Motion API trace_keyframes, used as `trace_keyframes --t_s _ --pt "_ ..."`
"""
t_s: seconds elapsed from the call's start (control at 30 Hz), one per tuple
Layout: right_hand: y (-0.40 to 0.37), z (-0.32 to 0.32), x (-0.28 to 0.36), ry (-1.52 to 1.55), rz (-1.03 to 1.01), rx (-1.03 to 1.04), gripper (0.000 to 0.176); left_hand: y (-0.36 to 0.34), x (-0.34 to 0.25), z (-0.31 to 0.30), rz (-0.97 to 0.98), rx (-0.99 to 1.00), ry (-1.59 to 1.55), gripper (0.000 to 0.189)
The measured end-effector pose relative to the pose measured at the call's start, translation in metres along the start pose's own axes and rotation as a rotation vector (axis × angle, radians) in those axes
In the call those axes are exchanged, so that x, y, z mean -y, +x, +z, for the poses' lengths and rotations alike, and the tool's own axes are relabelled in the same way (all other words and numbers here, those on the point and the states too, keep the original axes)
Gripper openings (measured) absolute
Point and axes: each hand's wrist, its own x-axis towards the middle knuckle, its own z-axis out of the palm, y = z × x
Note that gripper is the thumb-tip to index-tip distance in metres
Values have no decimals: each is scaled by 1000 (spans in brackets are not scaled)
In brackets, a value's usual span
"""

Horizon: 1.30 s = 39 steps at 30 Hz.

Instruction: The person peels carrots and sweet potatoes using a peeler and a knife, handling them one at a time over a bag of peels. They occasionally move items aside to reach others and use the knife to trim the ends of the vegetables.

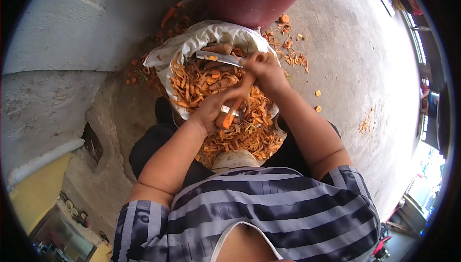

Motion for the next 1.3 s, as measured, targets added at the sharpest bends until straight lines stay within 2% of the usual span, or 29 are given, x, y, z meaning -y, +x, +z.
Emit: trace_keyframes --t_s 0.03,0.07,0.1,0.13,0.2,0.27,0.3,0.33,0.37,0.4,0.47,0.53,0.57,0.6,0.63,0.67,0.73,0.8,0.87,0.93,0.97,1.0,1.07,1.13,1.2,1.23,1.3 --pt "12 -13 8 -155 9 -147 17 4 3 -4 -16 -5 -27 39" --pt "28 -33 5 -44 -42 -266 19 6 5 -6 -31 -11 -53 39" --pt "33 -42 15 -19 -185 -309 19 2 3 -2 18 24 -50 39" --pt "39 -50 18 -80 -196 -477 20 0 1 0 29 -19 -27 39" --pt "37 -57 19 74 -201 -484 20 -3 -2 2 49 -102 21 39" --pt "15 -28 27 67 -146 -272 22 6 -1 -15 14 -26 -68 39" --pt "-2 -3 30 169 -123 -148 23 9 0 -21 -4 10 -113 39" --pt "-9 2 19 65 -35 11 23 8 0 -20 22 -37 -66 40" --pt "-9 7 -1 -7 -180 197 22 8 0 -15 47 -83 -19 40" --pt "-20 19 1 -12 -94 245 20 7 -1 -11 70 -129 29 40" --pt "-9 13 -11 -85 -51 182 21 -3 -7 -2 -8 -65 24 39" --pt "10 -1 -7 65 14 -43 23 -4 -7 0 -58 -17 -2 39" --pt "16 -15 10 -27 16 -127 24 -2 -5 -1 -67 -4 -27 39" --pt "41 -40 -5 114 -27 -311 23 0 -2 -4 -76 9 -50 39" --pt "39 -45 12 -77 -189 -417 21 4 0 -7 -84 48 -62 42" --pt "41 -50 16 -29 -217 -511 21 4 1 -8 -69 7 -45 41" --pt "29 -46 27 3 -133 -469 21 -1 -5 0 -39 -74 -17 41" --pt "7 -12 26 65 -84 -282 18 -2 -7 2 2 -73 -12 39" --pt "-9 8 2 -27 -102 87 16 -2 -7 1 39 -76 -9 38" --pt "-16 16 -11 -109 -199 302 20 7 0 -9 60 -96 -30 38" --pt "-13 14 -8 -211 -100 234 19 9 4 -13 68 -106 -41 38" --pt "-7 11 -6 -88 -72 135 19 8 5 -12 42 -106 -46 38" --pt "10 -10 13 -165 20 -175 20 5 6 -8 -10 -105 -54 38" --pt "20 -34 30 60 -130 -246 22 3 5 -5 -33 -129 -16 36" --pt "26 -42 26 58 -153 -389 22 1 4 -3 -27 -178 69 34" --pt "27 -43 25 52 -163 -457 21 4 4 -10 -29 -109 2 35" --pt "14 -24 16 66 -118 -186 21 11 4 -27 -22 29 -139 35"
